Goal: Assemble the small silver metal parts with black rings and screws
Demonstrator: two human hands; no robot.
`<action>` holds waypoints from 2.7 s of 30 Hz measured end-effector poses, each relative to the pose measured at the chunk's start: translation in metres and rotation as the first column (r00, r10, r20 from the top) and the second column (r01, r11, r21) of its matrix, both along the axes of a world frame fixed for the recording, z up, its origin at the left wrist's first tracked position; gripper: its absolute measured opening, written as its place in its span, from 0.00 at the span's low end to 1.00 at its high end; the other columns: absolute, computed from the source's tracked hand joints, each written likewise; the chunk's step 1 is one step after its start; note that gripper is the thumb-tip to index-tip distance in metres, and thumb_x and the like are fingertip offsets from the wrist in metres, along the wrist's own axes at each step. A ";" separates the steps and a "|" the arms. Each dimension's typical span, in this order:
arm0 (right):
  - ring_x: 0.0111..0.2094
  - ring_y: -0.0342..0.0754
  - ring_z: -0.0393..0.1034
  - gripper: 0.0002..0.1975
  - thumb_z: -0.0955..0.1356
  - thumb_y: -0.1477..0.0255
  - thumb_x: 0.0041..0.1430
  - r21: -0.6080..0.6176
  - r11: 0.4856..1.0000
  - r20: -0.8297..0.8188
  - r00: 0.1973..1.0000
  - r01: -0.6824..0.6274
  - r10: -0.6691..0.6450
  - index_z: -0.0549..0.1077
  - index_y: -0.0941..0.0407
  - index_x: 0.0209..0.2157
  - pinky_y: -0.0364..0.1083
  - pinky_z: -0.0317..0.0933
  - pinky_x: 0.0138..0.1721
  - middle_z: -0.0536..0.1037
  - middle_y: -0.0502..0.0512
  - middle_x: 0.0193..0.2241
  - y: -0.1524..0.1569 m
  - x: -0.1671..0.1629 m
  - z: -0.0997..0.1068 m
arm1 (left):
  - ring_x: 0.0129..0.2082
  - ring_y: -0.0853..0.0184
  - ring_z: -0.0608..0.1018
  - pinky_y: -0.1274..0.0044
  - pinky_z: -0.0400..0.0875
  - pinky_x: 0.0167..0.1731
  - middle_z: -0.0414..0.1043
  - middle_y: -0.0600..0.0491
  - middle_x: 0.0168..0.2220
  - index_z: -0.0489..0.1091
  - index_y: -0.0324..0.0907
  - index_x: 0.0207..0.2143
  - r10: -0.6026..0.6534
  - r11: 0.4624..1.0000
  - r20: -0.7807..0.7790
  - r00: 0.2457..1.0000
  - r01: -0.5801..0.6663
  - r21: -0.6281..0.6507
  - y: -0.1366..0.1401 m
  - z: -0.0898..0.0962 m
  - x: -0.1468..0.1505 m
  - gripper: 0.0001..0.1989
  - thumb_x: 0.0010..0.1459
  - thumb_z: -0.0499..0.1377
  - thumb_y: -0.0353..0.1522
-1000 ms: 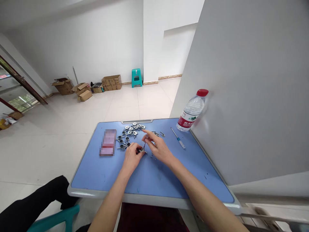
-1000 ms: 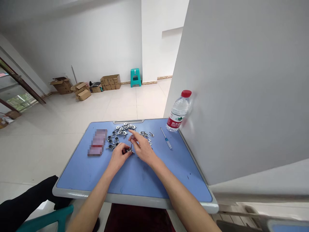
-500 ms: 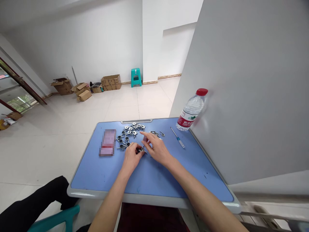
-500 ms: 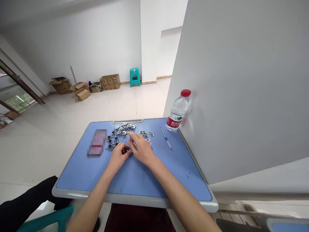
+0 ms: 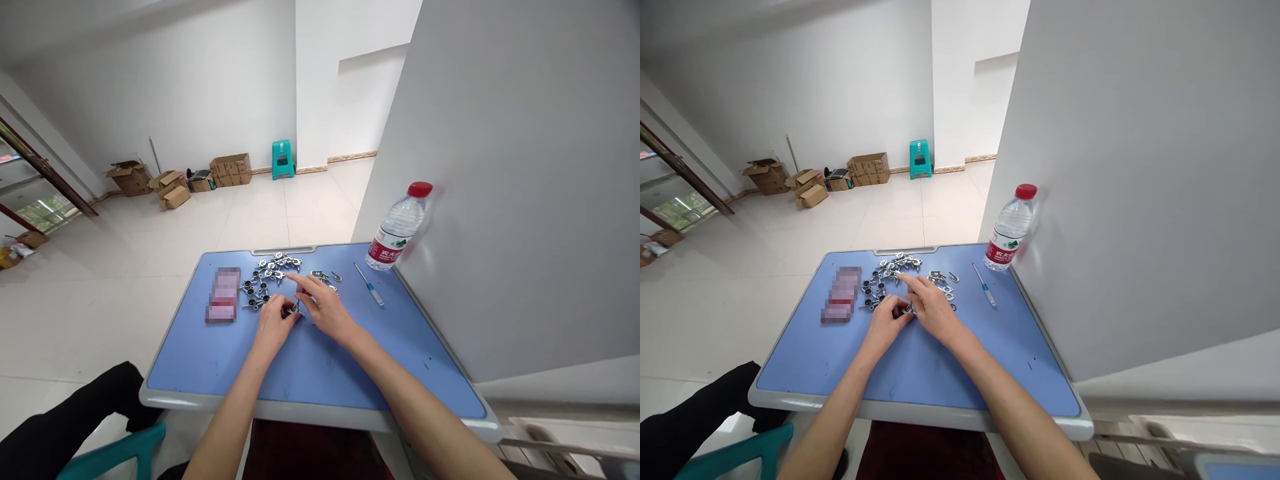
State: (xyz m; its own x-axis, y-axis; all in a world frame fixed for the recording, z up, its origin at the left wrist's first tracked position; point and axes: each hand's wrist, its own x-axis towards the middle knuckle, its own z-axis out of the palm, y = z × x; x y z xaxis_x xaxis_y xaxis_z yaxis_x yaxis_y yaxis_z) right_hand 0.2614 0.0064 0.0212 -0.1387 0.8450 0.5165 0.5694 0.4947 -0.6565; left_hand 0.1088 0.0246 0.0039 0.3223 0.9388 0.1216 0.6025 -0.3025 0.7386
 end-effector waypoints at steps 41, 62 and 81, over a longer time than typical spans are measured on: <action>0.39 0.49 0.73 0.18 0.57 0.78 0.65 0.133 0.987 0.018 0.996 -0.088 0.086 0.64 0.52 0.53 0.50 0.68 0.42 0.77 0.57 0.40 0.000 -0.015 -0.007 | 0.30 0.69 0.69 0.78 0.61 0.30 0.67 0.55 0.30 0.66 0.41 0.30 -0.016 0.999 -0.016 1.000 0.017 0.033 0.003 -0.001 0.001 0.05 0.51 0.58 0.24; 0.34 0.46 0.74 0.17 0.60 0.77 0.62 0.005 0.997 -0.242 0.967 -0.082 0.081 0.68 0.52 0.51 0.47 0.69 0.37 0.77 0.53 0.34 0.011 -0.019 -0.001 | 0.27 0.71 0.68 0.79 0.60 0.29 0.67 0.56 0.30 0.68 0.40 0.28 -0.030 1.000 0.048 0.998 0.030 0.003 0.006 -0.003 0.001 0.04 0.50 0.60 0.24; 0.36 0.48 0.70 0.17 0.60 0.73 0.65 0.091 0.996 -0.054 0.999 0.012 -0.007 0.70 0.51 0.52 0.49 0.67 0.40 0.73 0.56 0.37 0.009 -0.014 0.002 | 0.27 0.71 0.66 0.78 0.58 0.28 0.64 0.57 0.28 0.65 0.41 0.26 -0.009 1.000 0.023 1.000 0.009 -0.006 0.004 -0.002 0.001 0.06 0.51 0.60 0.25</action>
State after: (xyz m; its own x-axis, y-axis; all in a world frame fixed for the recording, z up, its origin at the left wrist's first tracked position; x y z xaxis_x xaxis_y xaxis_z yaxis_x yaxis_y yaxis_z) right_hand 0.2476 0.0158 0.0234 -0.1011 0.7949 0.5983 0.5394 0.5491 -0.6384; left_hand 0.1101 0.0286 0.0021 0.3280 0.9366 0.1233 0.5828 -0.3033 0.7538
